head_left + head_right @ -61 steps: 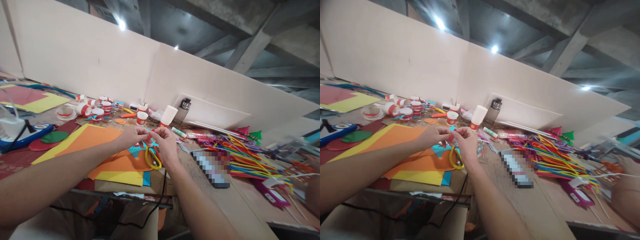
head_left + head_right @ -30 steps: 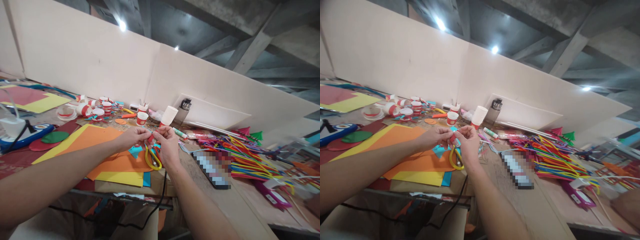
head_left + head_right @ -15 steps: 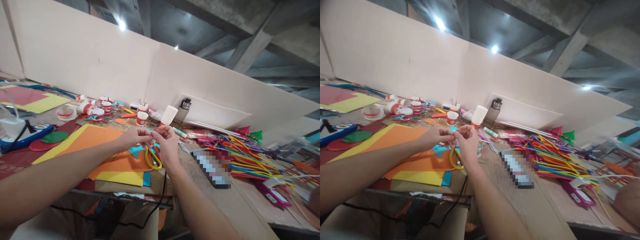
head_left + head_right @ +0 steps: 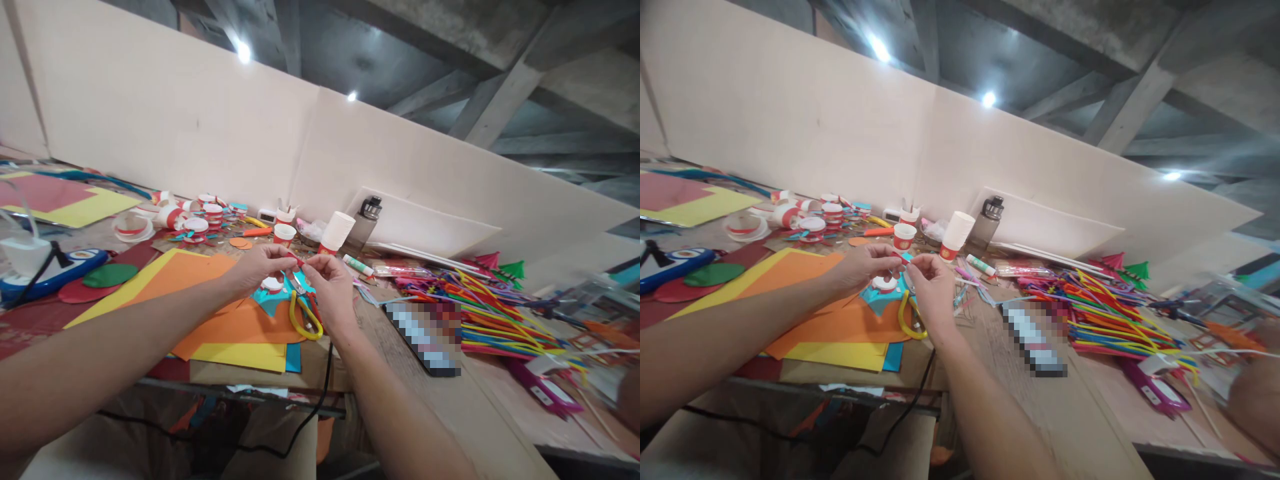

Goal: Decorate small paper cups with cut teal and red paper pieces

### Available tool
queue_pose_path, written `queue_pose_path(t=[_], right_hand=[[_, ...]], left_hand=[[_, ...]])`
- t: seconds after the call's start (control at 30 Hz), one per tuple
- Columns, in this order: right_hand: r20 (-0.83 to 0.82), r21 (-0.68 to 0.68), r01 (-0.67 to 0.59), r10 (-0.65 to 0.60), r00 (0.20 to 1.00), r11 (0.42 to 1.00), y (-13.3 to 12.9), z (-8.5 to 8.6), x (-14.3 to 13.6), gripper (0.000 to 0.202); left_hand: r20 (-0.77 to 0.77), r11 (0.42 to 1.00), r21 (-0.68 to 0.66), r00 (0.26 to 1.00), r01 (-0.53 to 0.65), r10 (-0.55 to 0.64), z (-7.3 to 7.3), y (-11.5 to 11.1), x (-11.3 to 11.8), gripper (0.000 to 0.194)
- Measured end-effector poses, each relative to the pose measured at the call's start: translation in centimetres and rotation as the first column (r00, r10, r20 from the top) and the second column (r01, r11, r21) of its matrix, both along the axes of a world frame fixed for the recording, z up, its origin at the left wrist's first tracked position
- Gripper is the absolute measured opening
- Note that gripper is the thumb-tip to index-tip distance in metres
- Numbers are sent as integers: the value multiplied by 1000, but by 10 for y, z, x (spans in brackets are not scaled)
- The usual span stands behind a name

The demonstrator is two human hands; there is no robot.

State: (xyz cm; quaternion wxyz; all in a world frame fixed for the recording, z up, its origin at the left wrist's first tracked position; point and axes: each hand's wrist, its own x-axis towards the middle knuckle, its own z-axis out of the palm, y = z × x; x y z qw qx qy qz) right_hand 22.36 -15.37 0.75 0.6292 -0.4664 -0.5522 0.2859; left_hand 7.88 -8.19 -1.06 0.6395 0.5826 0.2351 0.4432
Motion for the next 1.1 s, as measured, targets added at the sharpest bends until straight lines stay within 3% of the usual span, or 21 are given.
queue_pose_path(t=[0.13,0.43,1.1], right_hand=[[-11,-36,-62,62,998,997,-1,0,-2,13],[-1,-21,-49,49,999,999,6,-8,-2,15],[44,-25,53,-52,998,998,8,-10,-4,13]], left_hand=[[92,997,-80,996,22,-15,2,0,0,21],[233,972,-208,971,111,-61,2,-4,2,21],[291,946,-287,955,150,-63,0,-10,9,18]])
